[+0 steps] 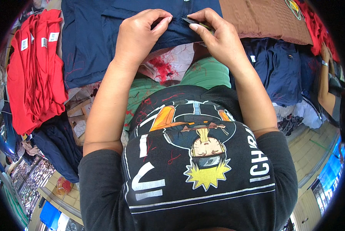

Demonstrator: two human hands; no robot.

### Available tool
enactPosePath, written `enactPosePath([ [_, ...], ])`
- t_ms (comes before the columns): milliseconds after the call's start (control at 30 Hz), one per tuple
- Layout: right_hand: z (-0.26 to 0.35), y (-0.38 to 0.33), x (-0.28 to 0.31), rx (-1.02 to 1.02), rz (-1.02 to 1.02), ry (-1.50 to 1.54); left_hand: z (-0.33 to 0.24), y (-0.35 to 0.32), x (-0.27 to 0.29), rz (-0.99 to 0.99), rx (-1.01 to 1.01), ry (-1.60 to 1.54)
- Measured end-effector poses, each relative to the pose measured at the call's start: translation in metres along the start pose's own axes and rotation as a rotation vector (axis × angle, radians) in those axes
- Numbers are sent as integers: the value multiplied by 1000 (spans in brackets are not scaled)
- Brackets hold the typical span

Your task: The person trims loose threads from the collars and labels of several navy blue shirts using snips.

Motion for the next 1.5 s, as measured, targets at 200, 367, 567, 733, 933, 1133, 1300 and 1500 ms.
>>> enactPosePath([
  [200,-3,-1,-1,-23,9,14,3,-2,3,-14,0,-48],
  [367,6,3,1,-42,86,160,3,1,3,-40,26,-116],
  [567,8,8,-11,24,103,104,24,-9,-8,-110,256,-327],
  [733,-12,10,-15,-96,124,220,40,-11,-22,-48,541,-655],
  [933,-8,9,-12,-61,93,118,42,-10,-24,-85,494,-714],
  [1133,29,6,-13,128,24,-110,18,6,-6,2,114,-514],
  [1300,37,0,12,185,-84,-201,-9,2,32,240,3,-844],
  [1500,29,-18,4,283,-120,-344,-27,-27,3,168,-223,191],
])
Point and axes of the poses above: each hand's wrist, its own y-axis towards the middle knuckle, its own x-axis out of the back of the hand, z = x × y, the point moved 10 cm from there along y, towards the middle knuckle, and after that the axes turned 13 degrees about -x, right-handed, at the moved point
